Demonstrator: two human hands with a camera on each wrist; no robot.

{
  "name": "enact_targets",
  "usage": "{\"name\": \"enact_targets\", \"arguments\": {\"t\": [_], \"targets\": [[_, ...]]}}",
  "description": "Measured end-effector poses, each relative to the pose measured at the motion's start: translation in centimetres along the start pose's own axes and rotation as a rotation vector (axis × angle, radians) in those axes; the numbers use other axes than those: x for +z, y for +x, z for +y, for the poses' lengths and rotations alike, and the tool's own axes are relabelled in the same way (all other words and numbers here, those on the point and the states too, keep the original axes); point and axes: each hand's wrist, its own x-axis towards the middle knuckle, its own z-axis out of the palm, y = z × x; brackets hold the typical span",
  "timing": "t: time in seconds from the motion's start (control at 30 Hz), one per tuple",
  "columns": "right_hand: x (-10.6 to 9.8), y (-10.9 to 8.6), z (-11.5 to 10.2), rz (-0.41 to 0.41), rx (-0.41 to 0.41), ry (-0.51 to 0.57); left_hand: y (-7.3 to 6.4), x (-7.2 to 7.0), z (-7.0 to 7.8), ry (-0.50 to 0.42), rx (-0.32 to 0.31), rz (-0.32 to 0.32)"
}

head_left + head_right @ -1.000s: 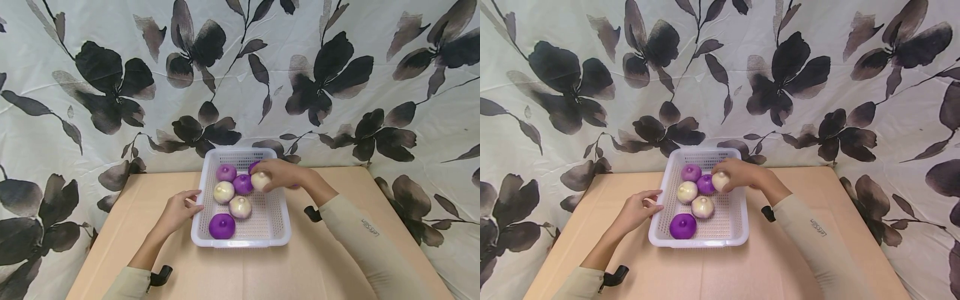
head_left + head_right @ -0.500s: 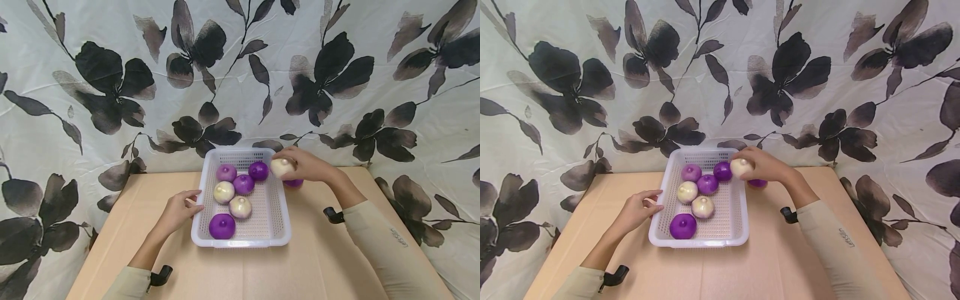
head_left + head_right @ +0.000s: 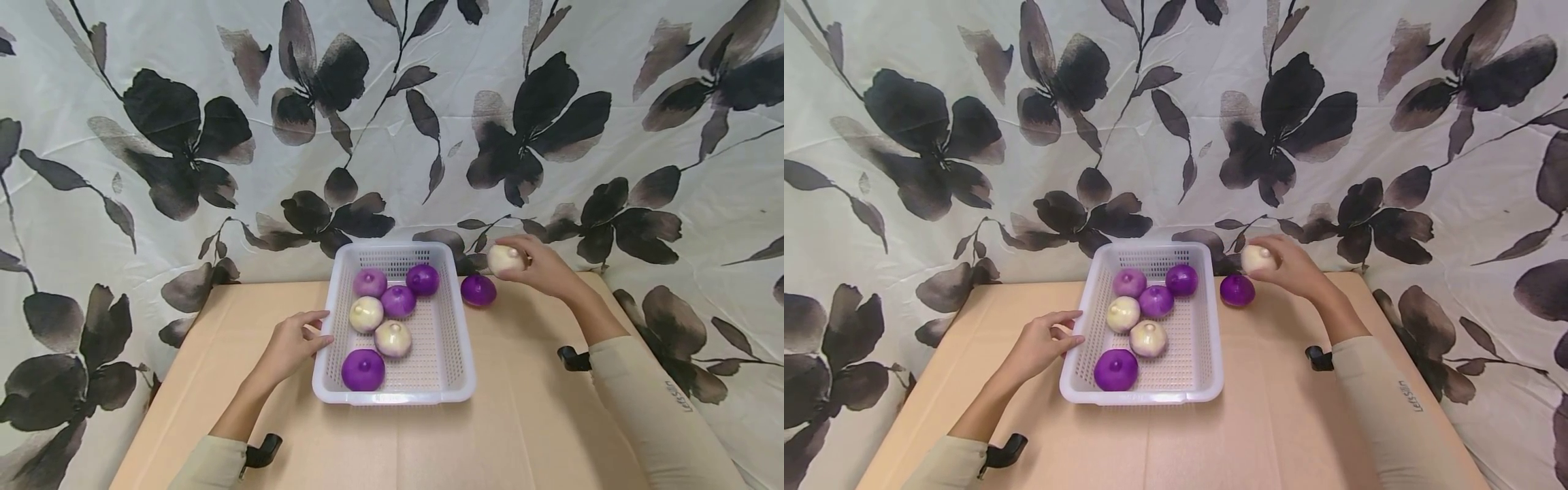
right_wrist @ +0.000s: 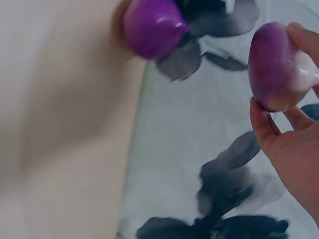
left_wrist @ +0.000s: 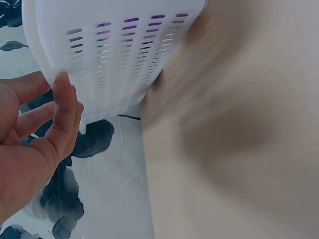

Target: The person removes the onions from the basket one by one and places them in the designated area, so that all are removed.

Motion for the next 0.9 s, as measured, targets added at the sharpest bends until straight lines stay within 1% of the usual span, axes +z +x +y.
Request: {"name": "enact_targets", "arguments": {"t": [0.07, 0.23, 0.37, 0.53, 0.63, 0.77, 0.9], "targets": [[-0.2, -0.2, 0.9, 0.019, 0.036, 0.007, 0.1, 0.0, 0.1, 0.007, 0.0, 0.0], [-0.2, -0.7, 2.9, 0.026, 0.125, 0.06, 0.2, 0.0, 0.2, 0.009, 0.003, -0.001], [0.4, -0.9, 4.9, 0.027, 0.169, 0.082, 0.2, 0.0, 0.2, 0.0, 0.005, -0.003], [1.4, -1.3, 6.9, 0.024, 0.245, 0.093, 0.2, 0.1, 0.1, -0.01, 0.01, -0.006], [2.2, -1.6, 7.6, 0.031, 0.275, 0.094, 0.2, 0.2, 0.1, -0.012, 0.017, -0.005], [3.3, -1.8, 8.1, 0.028, 0.289, 0.064, -0.1, 0.2, 0.1, -0.017, 0.026, -0.002], [4.1, -1.7, 8.3, 0.022, 0.305, 0.038, -0.3, 0.1, 0.1, -0.014, 0.015, 0.001]]}}
